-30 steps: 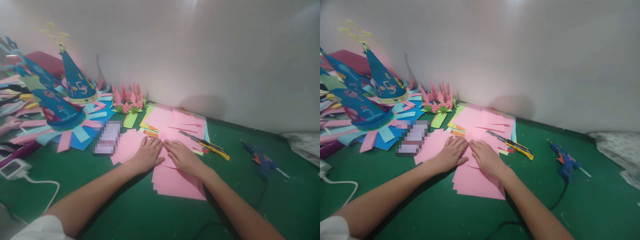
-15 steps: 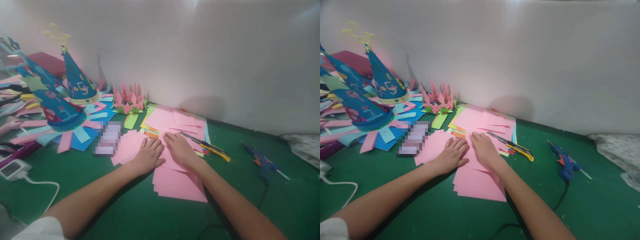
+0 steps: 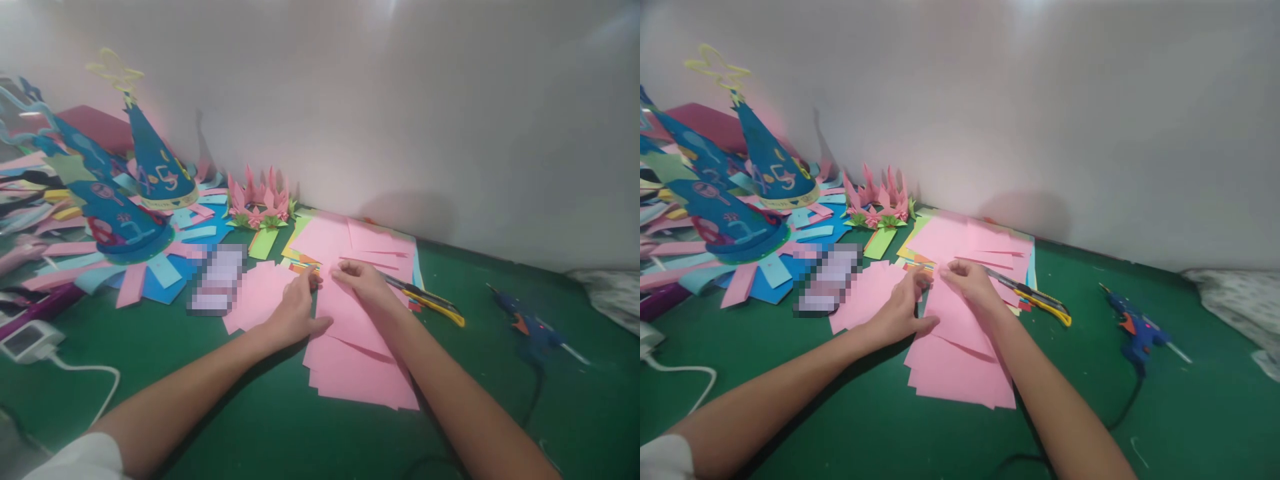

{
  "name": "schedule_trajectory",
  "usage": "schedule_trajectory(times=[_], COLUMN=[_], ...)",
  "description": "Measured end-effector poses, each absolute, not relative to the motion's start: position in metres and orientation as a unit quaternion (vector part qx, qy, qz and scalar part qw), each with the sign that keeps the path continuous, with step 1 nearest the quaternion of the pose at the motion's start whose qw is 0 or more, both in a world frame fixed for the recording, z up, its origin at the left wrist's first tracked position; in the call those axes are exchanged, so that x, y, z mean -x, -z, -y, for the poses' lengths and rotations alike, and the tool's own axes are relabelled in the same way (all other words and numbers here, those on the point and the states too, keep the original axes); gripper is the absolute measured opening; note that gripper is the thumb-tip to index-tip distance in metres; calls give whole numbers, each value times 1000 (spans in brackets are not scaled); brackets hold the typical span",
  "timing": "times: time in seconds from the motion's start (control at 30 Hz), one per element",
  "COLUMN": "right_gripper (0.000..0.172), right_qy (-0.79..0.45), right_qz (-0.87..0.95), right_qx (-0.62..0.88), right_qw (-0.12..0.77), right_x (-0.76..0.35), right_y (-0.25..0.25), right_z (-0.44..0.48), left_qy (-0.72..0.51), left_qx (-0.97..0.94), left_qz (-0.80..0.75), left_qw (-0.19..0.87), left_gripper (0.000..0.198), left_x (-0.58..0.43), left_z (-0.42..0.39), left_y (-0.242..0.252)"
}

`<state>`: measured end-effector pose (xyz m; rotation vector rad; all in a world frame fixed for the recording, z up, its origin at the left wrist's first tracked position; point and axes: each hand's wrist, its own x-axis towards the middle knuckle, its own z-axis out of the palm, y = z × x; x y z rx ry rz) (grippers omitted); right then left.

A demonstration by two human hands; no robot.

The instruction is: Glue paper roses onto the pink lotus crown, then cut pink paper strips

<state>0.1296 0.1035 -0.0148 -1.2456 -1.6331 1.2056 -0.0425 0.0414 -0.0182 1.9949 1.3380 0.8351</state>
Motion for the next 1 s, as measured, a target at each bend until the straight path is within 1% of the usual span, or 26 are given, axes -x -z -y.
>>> schedule_trajectory(times=[0.03, 0.07, 0.17, 0.2, 0.3, 0.43, 0.7, 1.0], right_gripper=[32, 32, 33, 32, 32, 32, 37, 37], right_qy=[-498, -529, -604, -614, -621, -604, -577, -565], right_qz=[613, 584, 502, 489, 465, 463, 476, 485], right_qx=[477, 467, 434, 429, 431, 456, 460, 464], right_qw=[385, 401, 442, 448, 460, 460, 478, 480], right_x=[-132, -133, -136, -136, -136, -135, -137, -135], right_y=[13, 12, 7, 6, 5, 9, 16, 15], right_z=[-102, -100, -94, -92, -88, -87, -88, -88], left_qy=[-338, -358, -378, -379, -381, -374, -363, -358], left_qx=[-726, -699, -619, -600, -574, -574, -578, -589], left_qz=[-490, -477, -465, -467, -475, -478, -492, -511], left_qw=[345, 395, 507, 527, 548, 549, 541, 513], left_gripper=[81, 74, 30, 25, 28, 27, 29, 28], left_x=[42, 41, 38, 38, 37, 35, 34, 34], left_z=[-42, -43, -45, -45, -45, -43, -43, -44], left_y=[18, 18, 19, 19, 18, 18, 22, 19])
